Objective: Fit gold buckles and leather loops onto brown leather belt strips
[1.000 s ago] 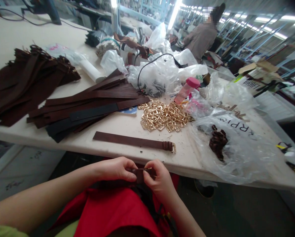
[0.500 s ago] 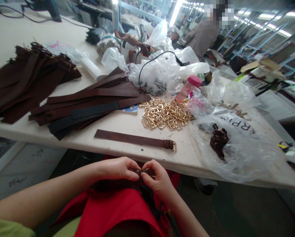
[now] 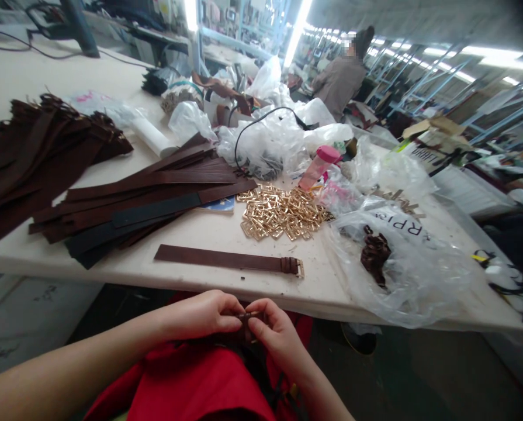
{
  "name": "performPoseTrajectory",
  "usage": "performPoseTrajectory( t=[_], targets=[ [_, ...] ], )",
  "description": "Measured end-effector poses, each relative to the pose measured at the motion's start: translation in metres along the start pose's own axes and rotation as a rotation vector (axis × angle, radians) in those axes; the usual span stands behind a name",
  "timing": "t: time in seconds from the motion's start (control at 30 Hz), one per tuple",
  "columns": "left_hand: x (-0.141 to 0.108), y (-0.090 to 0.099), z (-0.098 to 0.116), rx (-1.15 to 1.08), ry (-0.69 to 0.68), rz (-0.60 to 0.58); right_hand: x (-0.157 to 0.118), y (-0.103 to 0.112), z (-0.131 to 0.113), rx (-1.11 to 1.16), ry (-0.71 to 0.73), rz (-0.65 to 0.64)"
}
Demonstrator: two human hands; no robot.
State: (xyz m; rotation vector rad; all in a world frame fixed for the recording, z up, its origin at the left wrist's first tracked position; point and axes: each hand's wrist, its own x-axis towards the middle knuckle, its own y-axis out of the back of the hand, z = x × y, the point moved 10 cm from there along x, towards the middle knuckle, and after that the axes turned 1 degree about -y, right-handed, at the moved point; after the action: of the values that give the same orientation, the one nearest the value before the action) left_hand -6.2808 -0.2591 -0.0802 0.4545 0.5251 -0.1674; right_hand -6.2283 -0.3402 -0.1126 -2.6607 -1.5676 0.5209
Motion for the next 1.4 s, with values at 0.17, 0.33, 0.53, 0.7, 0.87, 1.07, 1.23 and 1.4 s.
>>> performPoseTrajectory(
  t=[0.17,0.33,0.53,0.7,0.87,1.07,1.23,1.4],
  targets=[
    [-0.021,0.051,-0.006,0.264,0.027,0.202,0.004,0.076,-0.03,-0.041,0.095,0.203],
    [-0.003,0.101,0.011,0.58,-0.066,0.553,0.031,0.141,-0.072,-0.369,0.297,0.444],
    [0.038,0.127,0.005,0.702,-0.063,0.735,0.064,0.128,-0.097,-1.057,0.509,0.588],
    [0.042,0.127,-0.008,0.748,-0.036,0.739,0.082,0.117,-0.072,-1.205,0.516,0.53],
    [0.031,0.152,0.005,0.749,-0.168,0.794,0.081,0.129,-0.06,-1.089,0.603,0.584],
    [0.006,0.251,0.005,0.992,0.152,1.028,0.078,0.131,-0.063,-1.051,0.646,0.591],
    [0.014,0.259,0.003,1.03,0.183,1.031,0.07,0.129,-0.07,-1.061,0.694,0.639],
    [0.012,0.258,0.005,1.018,0.177,1.043,0.067,0.128,-0.071,-1.076,0.711,0.664]
  ],
)
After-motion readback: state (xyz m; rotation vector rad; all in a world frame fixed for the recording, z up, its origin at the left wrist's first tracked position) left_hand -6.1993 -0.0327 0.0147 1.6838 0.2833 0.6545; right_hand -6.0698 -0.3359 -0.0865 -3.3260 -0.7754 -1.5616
